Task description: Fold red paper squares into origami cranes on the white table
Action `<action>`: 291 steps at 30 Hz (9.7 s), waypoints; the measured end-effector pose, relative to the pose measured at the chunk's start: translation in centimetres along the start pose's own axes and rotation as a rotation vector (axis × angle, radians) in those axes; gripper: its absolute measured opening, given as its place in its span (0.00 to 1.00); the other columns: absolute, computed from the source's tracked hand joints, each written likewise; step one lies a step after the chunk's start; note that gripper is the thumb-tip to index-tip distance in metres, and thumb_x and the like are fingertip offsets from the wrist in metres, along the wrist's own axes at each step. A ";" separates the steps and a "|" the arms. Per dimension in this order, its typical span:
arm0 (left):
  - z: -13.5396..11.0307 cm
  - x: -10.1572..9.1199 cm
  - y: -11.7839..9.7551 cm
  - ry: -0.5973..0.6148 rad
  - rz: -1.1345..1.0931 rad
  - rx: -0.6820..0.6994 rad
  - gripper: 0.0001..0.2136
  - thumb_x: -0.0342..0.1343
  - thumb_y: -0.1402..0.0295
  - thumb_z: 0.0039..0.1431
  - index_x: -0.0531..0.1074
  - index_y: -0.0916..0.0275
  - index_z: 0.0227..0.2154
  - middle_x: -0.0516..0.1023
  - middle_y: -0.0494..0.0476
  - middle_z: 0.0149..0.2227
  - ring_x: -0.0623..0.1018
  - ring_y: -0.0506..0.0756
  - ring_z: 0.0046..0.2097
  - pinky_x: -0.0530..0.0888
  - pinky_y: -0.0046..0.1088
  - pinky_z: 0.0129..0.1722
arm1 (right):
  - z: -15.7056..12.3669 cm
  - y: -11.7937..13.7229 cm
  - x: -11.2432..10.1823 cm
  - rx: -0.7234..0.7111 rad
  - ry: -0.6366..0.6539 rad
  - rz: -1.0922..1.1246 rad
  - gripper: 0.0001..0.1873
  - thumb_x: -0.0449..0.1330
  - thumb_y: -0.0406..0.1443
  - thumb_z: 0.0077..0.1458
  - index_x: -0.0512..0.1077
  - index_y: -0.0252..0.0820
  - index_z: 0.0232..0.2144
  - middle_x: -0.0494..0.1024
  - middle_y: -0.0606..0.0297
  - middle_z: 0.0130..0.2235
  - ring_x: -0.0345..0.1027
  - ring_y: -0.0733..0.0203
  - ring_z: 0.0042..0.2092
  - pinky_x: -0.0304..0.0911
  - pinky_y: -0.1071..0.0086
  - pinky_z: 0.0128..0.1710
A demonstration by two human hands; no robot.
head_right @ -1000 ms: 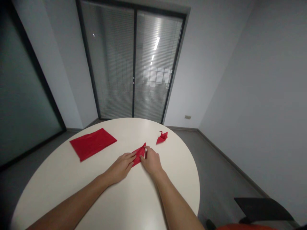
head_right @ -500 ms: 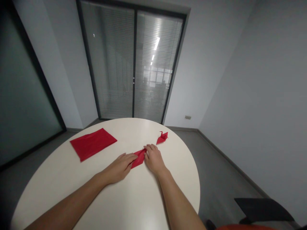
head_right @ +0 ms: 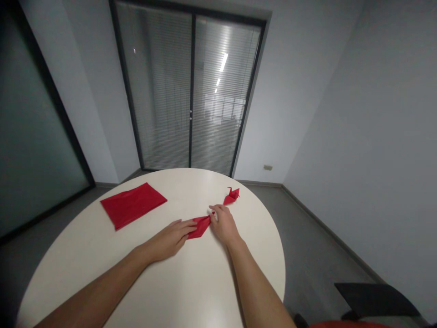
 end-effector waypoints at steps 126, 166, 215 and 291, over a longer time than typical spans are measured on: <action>-0.2 -1.9 0.0 -0.037 0.099 0.014 0.16 0.48 0.69 0.70 0.76 0.49 0.54 0.76 0.57 0.48 0.72 0.59 0.51 0.70 0.37 0.53 | -1.0 2.9 1.2 -0.170 0.245 0.055 0.08 0.58 0.29 0.60 0.77 0.41 0.38 0.80 0.59 0.41 0.70 0.55 0.45 0.64 0.63 0.48; 0.0 -2.3 1.2 -0.046 -0.064 -0.035 0.11 0.53 0.76 0.64 0.79 0.56 0.38 0.81 0.50 0.48 0.79 0.54 0.47 0.72 0.27 0.46 | -1.0 2.1 1.3 -0.134 0.209 -0.033 0.21 0.64 0.38 0.56 0.76 0.41 0.53 0.79 0.55 0.47 0.71 0.53 0.47 0.63 0.63 0.50; 0.3 -2.5 -0.8 -0.005 0.014 0.093 0.13 0.49 0.64 0.72 0.78 0.54 0.51 0.82 0.55 0.48 0.77 0.58 0.49 0.70 0.36 0.52 | -1.7 5.2 1.3 -0.317 0.351 0.120 0.10 0.59 0.39 0.65 0.80 0.44 0.37 0.83 0.63 0.38 0.73 0.58 0.41 0.64 0.65 0.47; -0.7 0.7 1.9 0.172 0.239 -0.250 0.34 0.36 0.52 0.73 0.50 0.74 0.70 0.44 0.74 0.72 0.47 0.65 0.73 0.50 0.51 0.70 | -3.0 4.3 3.4 -0.051 0.592 -0.208 0.42 0.41 0.55 0.68 0.41 0.38 0.73 0.40 0.57 0.74 0.27 0.43 0.75 0.25 0.43 0.71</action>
Point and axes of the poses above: each hand's wrist, its own z-axis towards the middle knuckle, its own x-axis out of the palm, y = z × x, the point moved 6 cm from there along z, towards the middle knuckle
